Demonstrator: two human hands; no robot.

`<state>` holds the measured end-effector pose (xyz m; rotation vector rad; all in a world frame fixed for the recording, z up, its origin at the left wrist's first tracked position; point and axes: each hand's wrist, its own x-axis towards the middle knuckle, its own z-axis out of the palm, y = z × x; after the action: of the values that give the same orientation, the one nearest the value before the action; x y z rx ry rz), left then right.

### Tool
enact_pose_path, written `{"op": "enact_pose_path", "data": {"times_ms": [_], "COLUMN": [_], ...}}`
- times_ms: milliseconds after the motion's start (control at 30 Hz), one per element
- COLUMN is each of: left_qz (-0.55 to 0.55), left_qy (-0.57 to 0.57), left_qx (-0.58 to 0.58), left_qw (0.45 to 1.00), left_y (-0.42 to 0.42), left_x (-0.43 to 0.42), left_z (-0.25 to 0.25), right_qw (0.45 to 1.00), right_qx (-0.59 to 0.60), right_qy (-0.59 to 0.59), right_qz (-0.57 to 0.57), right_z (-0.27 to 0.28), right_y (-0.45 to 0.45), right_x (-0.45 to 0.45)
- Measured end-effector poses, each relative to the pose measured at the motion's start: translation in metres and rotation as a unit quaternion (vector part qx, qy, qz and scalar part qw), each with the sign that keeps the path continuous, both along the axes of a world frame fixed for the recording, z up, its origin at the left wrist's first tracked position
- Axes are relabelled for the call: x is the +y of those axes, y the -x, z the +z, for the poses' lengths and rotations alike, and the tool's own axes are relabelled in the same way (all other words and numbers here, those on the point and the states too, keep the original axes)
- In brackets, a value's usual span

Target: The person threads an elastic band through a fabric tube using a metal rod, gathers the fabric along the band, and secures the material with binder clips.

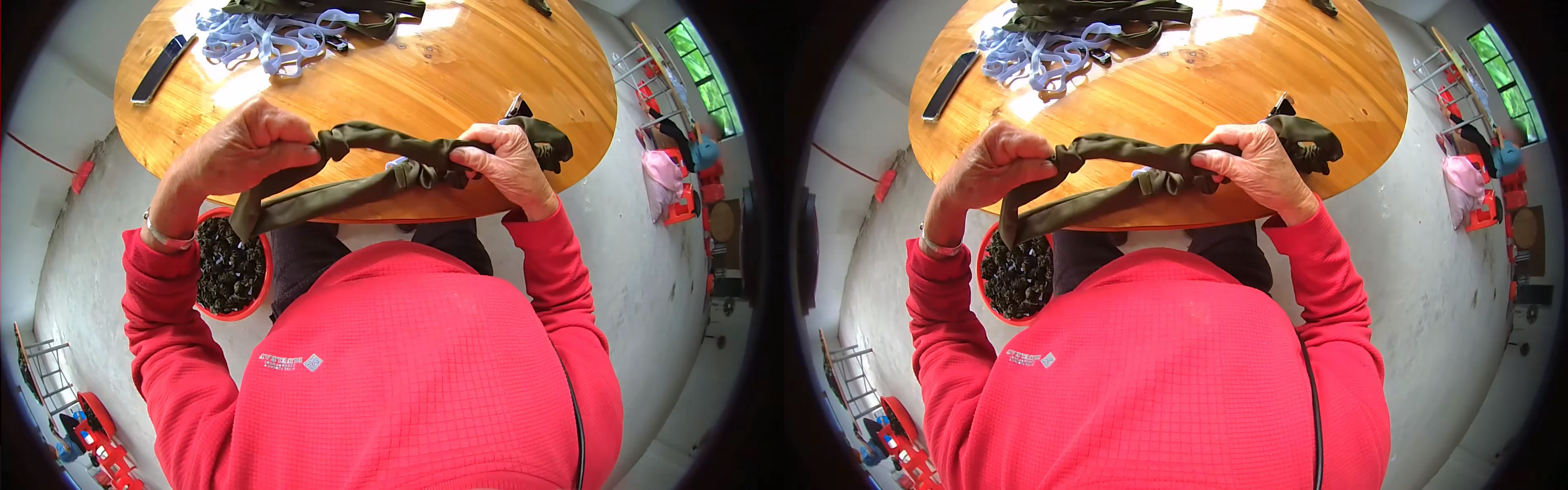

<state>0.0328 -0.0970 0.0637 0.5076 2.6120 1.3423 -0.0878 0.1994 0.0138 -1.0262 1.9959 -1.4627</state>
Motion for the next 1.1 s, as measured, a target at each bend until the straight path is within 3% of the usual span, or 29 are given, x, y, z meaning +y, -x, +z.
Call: {"op": "enact_pose_path", "data": {"times_ms": [67, 133, 233, 300, 367, 433, 500, 533, 600, 700, 833, 867, 967, 1067, 1100], "left_qz": [0.016, 0.021, 0.001, -0.013, -0.024, -0.028, -0.026, -0.031, -0.042, -0.014, 0.002, -0.009, 0.019, -0.035, -0.039], "left_qy": [0.012, 0.093, 0.164, 0.191, 0.140, 0.073, -0.062, -0.052, -0.083, -0.143, -0.051, -0.066, -0.089, -0.014, 0.013], "left_qx": [0.012, 0.012, 0.054, 0.102, 0.082, 0.014, -0.187, -0.154, -0.121, -0.071, -0.061, -0.008, -0.080, 0.054, 0.038], "left_qw": [1.000, 0.995, 0.985, 0.976, 0.987, 0.997, 0.980, 0.986, 0.988, 0.987, 0.997, 0.998, 0.993, 0.998, 0.998], "left_y": [0.005, 0.014, 0.026, 0.031, 0.033, 0.031, 0.025, 0.022, 0.016, 0.009, 0.008, 0.008, 0.007, 0.011, 0.014], "left_x": [0.006, 0.012, 0.023, 0.033, 0.041, 0.043, 0.027, 0.012, -0.022, -0.042, -0.034, -0.031, -0.017, -0.010, -0.007], "left_z": [0.001, 0.005, 0.016, 0.019, 0.018, 0.019, 0.022, 0.022, 0.015, 0.004, 0.015, 0.012, 0.024, 0.017, 0.017], "right_qw": [0.998, 0.969, 0.844, 0.836, 0.917, 0.943, 0.961, 0.980, 0.983, 0.990, 0.987, 0.987, 0.987, 0.984, 0.982], "right_qx": [0.045, 0.237, 0.523, 0.542, 0.387, 0.314, 0.252, 0.174, 0.158, 0.113, 0.135, 0.141, 0.147, 0.171, 0.182], "right_qy": [0.019, 0.064, 0.105, 0.082, 0.018, -0.025, -0.015, -0.019, -0.086, -0.078, -0.084, -0.076, -0.068, -0.051, -0.044], "right_qz": [0.027, 0.009, -0.052, -0.019, 0.099, 0.109, 0.114, 0.096, 0.032, 0.043, 0.025, 0.016, 0.010, 0.029, 0.038], "right_z": [0.006, 0.023, 0.058, 0.063, 0.055, 0.050, 0.054, 0.061, 0.077, 0.080, 0.079, 0.078, 0.074, 0.071, 0.070], "right_y": [-0.002, -0.001, 0.004, 0.002, -0.005, -0.005, -0.001, 0.000, 0.009, 0.019, 0.014, 0.012, 0.006, 0.001, 0.000], "right_x": [-0.007, -0.016, -0.038, -0.048, -0.055, -0.054, -0.043, -0.034, -0.009, 0.015, 0.016, 0.016, 0.013, 0.009, 0.007]}}
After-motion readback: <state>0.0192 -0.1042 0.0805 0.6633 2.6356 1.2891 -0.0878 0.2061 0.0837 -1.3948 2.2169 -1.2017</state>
